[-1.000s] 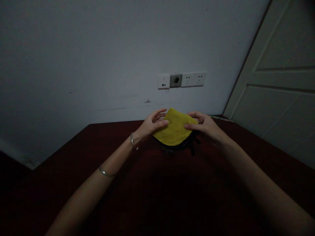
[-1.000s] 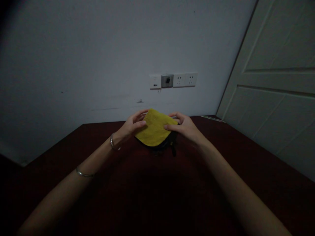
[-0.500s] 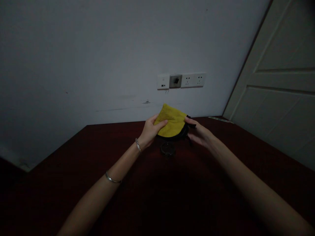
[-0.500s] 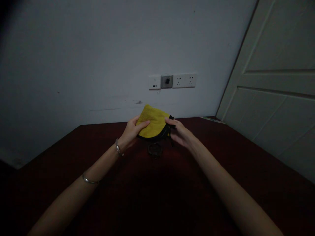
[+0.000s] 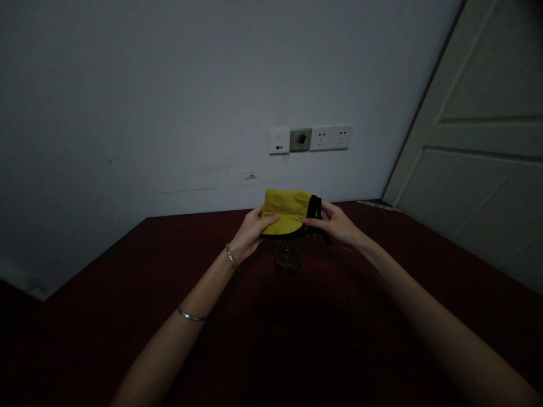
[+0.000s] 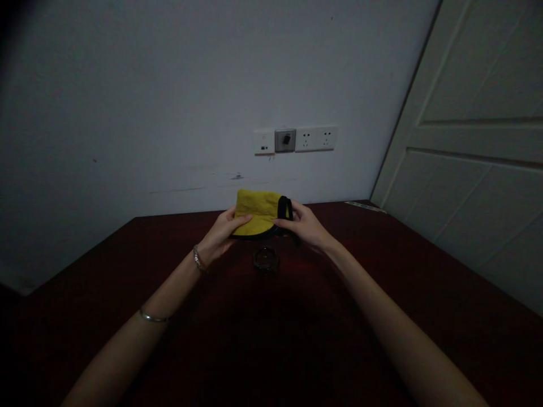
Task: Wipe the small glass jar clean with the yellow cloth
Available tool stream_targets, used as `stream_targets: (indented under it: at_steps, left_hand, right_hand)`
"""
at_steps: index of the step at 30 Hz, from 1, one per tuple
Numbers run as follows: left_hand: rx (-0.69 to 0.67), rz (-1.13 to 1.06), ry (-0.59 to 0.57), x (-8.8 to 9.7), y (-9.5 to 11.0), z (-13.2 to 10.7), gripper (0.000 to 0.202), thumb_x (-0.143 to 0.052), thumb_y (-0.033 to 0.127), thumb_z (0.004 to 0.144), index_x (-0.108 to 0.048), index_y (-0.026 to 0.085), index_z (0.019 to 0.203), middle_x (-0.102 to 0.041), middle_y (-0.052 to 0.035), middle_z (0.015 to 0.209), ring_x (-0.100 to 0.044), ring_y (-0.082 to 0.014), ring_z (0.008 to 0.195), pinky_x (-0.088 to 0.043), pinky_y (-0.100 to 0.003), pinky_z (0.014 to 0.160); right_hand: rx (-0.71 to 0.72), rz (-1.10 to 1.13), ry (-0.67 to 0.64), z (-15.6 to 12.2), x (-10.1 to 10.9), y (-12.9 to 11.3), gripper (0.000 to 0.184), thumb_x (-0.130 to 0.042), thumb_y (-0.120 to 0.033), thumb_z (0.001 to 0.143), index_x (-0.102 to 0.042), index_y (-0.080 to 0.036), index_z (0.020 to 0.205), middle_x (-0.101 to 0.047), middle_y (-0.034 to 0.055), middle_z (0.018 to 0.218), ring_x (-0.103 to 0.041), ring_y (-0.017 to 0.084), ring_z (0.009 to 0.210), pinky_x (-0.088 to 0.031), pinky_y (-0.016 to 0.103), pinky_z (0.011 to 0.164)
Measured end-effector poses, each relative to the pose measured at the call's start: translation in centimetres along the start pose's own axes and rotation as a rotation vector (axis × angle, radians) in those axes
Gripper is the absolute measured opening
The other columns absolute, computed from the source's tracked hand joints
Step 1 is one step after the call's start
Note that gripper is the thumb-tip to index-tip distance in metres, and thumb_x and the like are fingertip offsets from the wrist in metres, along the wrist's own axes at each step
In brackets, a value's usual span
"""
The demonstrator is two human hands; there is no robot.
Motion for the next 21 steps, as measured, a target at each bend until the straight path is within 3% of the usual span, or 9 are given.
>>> stream_targets:
  at_steps: [2,6,11,13,16,21]
  left_hand:
    - [0.085,-0.041,-0.083,0.3,0.2,-0.2,0.043,-0.072,0.020,0.069,-0.059,0.011,0.108,-0.066,-0.0136,0.104,-0.066,-0.0236,0.088,-0.055,-0.032,0.071]
    - [0.183,-0.232,-0.199,1.2,0.7,-0.3,0.046,-0.068,0.037,0.074,-0.058,0.008,0.108,-0.065,-0.0161,0.102,-0.061,-0.0283,0.101,-0.053,-0.038,0.081]
    - [0.322,-0.328,-0.215,2.1,0.0,0.1,0.065,-0.061,0.060,0.073,-0.058,0.003,0.105,-0.065,-0.0203,0.095,-0.060,-0.0322,0.103,-0.053,-0.039,0.082]
    - [0.327,-0.287,-0.212,2.1,-0.4,0.2,0.057,-0.063,0.052,0.074,-0.059,0.004,0.104,-0.065,-0.0190,0.095,-0.061,-0.0303,0.101,-0.053,-0.037,0.080]
    - [0.291,-0.164,-0.219,1.9,-0.9,0.2,0.037,-0.069,0.028,0.074,-0.061,0.007,0.103,-0.066,-0.0157,0.098,-0.063,-0.0244,0.094,-0.052,-0.032,0.079]
    - [0.258,-0.068,-0.211,1.4,-1.0,-0.2,0.037,-0.070,0.010,0.069,-0.062,0.007,0.105,-0.063,-0.0152,0.108,-0.063,-0.0197,0.093,-0.051,-0.029,0.082]
  right_hand:
    - [0.005,-0.020,0.004,0.1,0.4,0.2,0.060,-0.070,-0.029,0.069,-0.050,-0.020,0.126,-0.059,0.0106,0.124,-0.058,0.028,0.108,-0.057,0.041,0.082]
    - [0.083,-0.094,-0.002,0.5,1.6,0.5,0.051,-0.071,-0.029,0.069,-0.057,-0.020,0.117,-0.063,0.0081,0.116,-0.059,0.026,0.107,-0.051,0.045,0.092]
    - [0.198,-0.289,-0.206,0.4,2.2,0.4,0.025,-0.065,-0.029,0.076,-0.069,-0.022,0.101,-0.066,0.0057,0.111,-0.060,0.024,0.107,-0.044,0.047,0.098]
    - [0.250,-0.349,-0.296,0.0,2.1,0.0,0.023,-0.062,-0.026,0.079,-0.070,-0.024,0.101,-0.065,0.0051,0.116,-0.057,0.023,0.111,-0.041,0.046,0.100]
    - [0.268,-0.399,-0.401,-0.4,2.0,-0.5,0.028,-0.058,-0.023,0.082,-0.067,-0.026,0.108,-0.062,0.0049,0.121,-0.054,0.022,0.117,-0.038,0.046,0.103]
    - [0.199,-0.279,-0.597,-0.5,2.4,-0.7,0.034,-0.059,-0.030,0.080,-0.065,-0.027,0.113,-0.050,0.0047,0.137,-0.044,0.026,0.127,-0.031,0.049,0.105]
Point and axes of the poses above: each hand's wrist, its own z-axis towards the middle knuckle, its own x-axis out of the back of the hand, y = z × x, the point moved 3 cm from there along z, towards the middle knuckle
